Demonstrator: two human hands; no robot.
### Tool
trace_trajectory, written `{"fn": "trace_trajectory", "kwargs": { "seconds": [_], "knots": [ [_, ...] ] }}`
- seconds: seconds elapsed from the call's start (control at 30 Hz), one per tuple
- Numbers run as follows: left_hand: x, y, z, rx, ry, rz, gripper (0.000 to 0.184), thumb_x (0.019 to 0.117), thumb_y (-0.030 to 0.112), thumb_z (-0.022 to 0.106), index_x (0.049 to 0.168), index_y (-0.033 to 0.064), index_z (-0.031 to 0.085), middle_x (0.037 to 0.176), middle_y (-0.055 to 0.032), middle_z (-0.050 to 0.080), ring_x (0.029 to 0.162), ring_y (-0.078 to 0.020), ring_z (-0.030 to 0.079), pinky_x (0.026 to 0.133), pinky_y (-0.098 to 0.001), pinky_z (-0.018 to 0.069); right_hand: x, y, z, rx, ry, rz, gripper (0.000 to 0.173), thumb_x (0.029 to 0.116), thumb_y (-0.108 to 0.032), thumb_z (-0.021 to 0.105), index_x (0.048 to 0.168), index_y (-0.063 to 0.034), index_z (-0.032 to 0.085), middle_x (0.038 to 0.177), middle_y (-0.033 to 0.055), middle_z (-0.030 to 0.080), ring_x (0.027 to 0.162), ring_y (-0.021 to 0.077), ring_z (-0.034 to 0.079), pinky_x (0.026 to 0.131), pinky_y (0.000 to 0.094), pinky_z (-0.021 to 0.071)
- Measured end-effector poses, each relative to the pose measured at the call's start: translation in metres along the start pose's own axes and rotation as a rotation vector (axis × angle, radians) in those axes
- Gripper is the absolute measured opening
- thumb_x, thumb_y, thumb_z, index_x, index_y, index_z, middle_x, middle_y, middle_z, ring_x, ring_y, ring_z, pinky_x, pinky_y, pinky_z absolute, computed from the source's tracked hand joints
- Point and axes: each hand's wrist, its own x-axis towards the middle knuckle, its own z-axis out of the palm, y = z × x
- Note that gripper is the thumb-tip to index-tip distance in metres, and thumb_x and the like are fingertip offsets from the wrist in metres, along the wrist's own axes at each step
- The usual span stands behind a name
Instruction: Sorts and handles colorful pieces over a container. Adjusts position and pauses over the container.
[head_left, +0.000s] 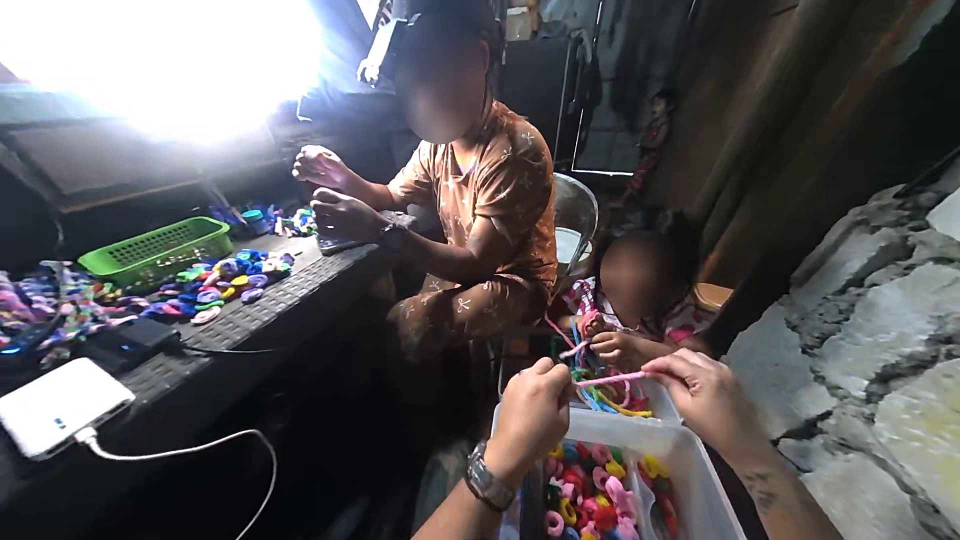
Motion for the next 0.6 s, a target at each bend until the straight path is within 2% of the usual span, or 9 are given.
{"fn": "trace_trajectory", "kwargs": {
  "seconds": [0.07, 0.17, 0.2, 0.27, 0.33, 0.4, 0.47, 0.53, 0.6],
  "knots": [
    [0.001, 0.0, 0.005, 0.127, 0.087, -0.085, 0.017, 0.0983, 0.019, 0.061, 0.094, 0.0061, 0.071, 0.089, -0.0112, 0.066, 0.081, -0.0281, 0.068, 0.071, -0.0477, 0.0563, -0.002, -0.002, 0.002, -0.089, -0.065, -0.047, 0.014, 0.0885, -0.017, 0.067, 0.086, -0.0133, 0.08, 0.08, 0.007, 0.072, 0.078, 0.0308, 0.07, 0.078, 0.0605, 0.05],
    [0.003, 0.001, 0.005, -0.035, 0.185, -0.161, 0.025, 0.103, 0.026, 0.057, 0.104, 0.0043, 0.069, 0.096, -0.0117, 0.067, 0.088, -0.0256, 0.069, 0.077, -0.045, 0.0575, -0.007, -0.014, 0.016, -0.122, -0.146, 0.01, 0.01, 0.0884, -0.014, 0.07, 0.089, -0.011, 0.079, 0.082, 0.0099, 0.072, 0.08, 0.033, 0.071, 0.078, 0.0611, 0.0528],
    [0.005, 0.003, 0.001, -0.181, 0.141, -0.191, 0.028, 0.1045, 0.027, 0.053, 0.11, 0.0044, 0.068, 0.103, -0.012, 0.066, 0.095, -0.0239, 0.067, 0.084, -0.0429, 0.056, -0.009, -0.017, 0.02, -0.121, -0.254, 0.062, 0.008, 0.0903, -0.012, 0.072, 0.091, -0.0092, 0.08, 0.086, 0.0131, 0.074, 0.086, 0.0363, 0.072, 0.082, 0.0638, 0.0524],
    [0.002, 0.005, 0.0, -0.491, 0.028, -0.215, 0.03, 0.1017, 0.019, 0.045, 0.113, 0.0032, 0.068, 0.109, -0.0122, 0.057, 0.1, -0.0201, 0.056, 0.086, -0.0364, 0.048, -0.01, -0.023, 0.021, -0.136, -0.58, 0.218, 0.017, 0.0986, -0.016, 0.065, 0.104, -0.0085, 0.079, 0.105, 0.0173, 0.074, 0.107, 0.0397, 0.068, 0.099, 0.0653, 0.0441],
    [-0.001, 0.007, 0.001, -0.629, -0.057, -0.198, 0.034, 0.0943, 0.01, 0.04, 0.109, 0.0036, 0.069, 0.108, -0.0091, 0.052, 0.094, -0.0137, 0.05, 0.077, -0.0275, 0.0425, -0.008, -0.029, 0.018, -0.051, -0.59, 0.198, 0.02, 0.0994, -0.013, 0.062, 0.109, -0.0059, 0.078, 0.112, 0.0195, 0.072, 0.11, 0.0405, 0.067, 0.101, 0.0641, 0.0445],
    [0.002, 0.007, 0.004, -0.661, -0.112, -0.168, 0.035, 0.0923, 0.005, 0.039, 0.11, 0.0027, 0.069, 0.108, -0.0091, 0.054, 0.091, -0.0126, 0.052, 0.072, -0.0265, 0.0434, -0.003, -0.041, 0.012, 0.198, -0.487, 0.156, 0.022, 0.0992, -0.013, 0.059, 0.109, -0.0034, 0.076, 0.109, 0.015, 0.073, 0.102, 0.0299, 0.07, 0.094, 0.0504, 0.0545],
    [0.002, 0.007, 0.009, -0.72, -0.137, -0.142, 0.034, 0.0914, 0.003, 0.041, 0.114, 0.0026, 0.066, 0.111, -0.0096, 0.057, 0.094, -0.0135, 0.056, 0.075, -0.0282, 0.0479, -0.002, -0.063, 0.007, 0.538, -0.561, 0.296, 0.032, 0.1006, -0.024, 0.059, 0.122, -0.001, 0.066, 0.11, 0.0104, 0.071, 0.095, 0.0177, 0.071, 0.087, 0.0376, 0.0591],
    [0.001, 0.007, 0.013, -0.841, -0.109, -0.123, 0.028, 0.0945, 0.003, 0.045, 0.115, 0.0017, 0.065, 0.113, -0.009, 0.059, 0.101, -0.014, 0.059, 0.086, -0.0317, 0.0515, -0.004, -0.078, 0.009, 0.671, -0.525, 0.398, 0.04, 0.0957, -0.029, 0.066, 0.126, -0.003, 0.06, 0.106, 0.0072, 0.071, 0.089, 0.0137, 0.071, 0.082, 0.0349, 0.0614],
    [0.0, 0.008, 0.016, -0.952, -0.051, -0.089, 0.023, 0.0986, 0.004, 0.047, 0.115, -0.0002, 0.062, 0.11, -0.0069, 0.061, 0.094, -0.0106, 0.063, 0.083, -0.0296, 0.0555, -0.006, -0.083, 0.016, 0.702, -0.383, 0.438, 0.033, 0.0943, -0.025, 0.068, 0.119, -0.0042, 0.063, 0.098, 0.003, 0.071, 0.083, 0.0087, 0.07, 0.077, 0.0289, 0.0605]
  ]
}}
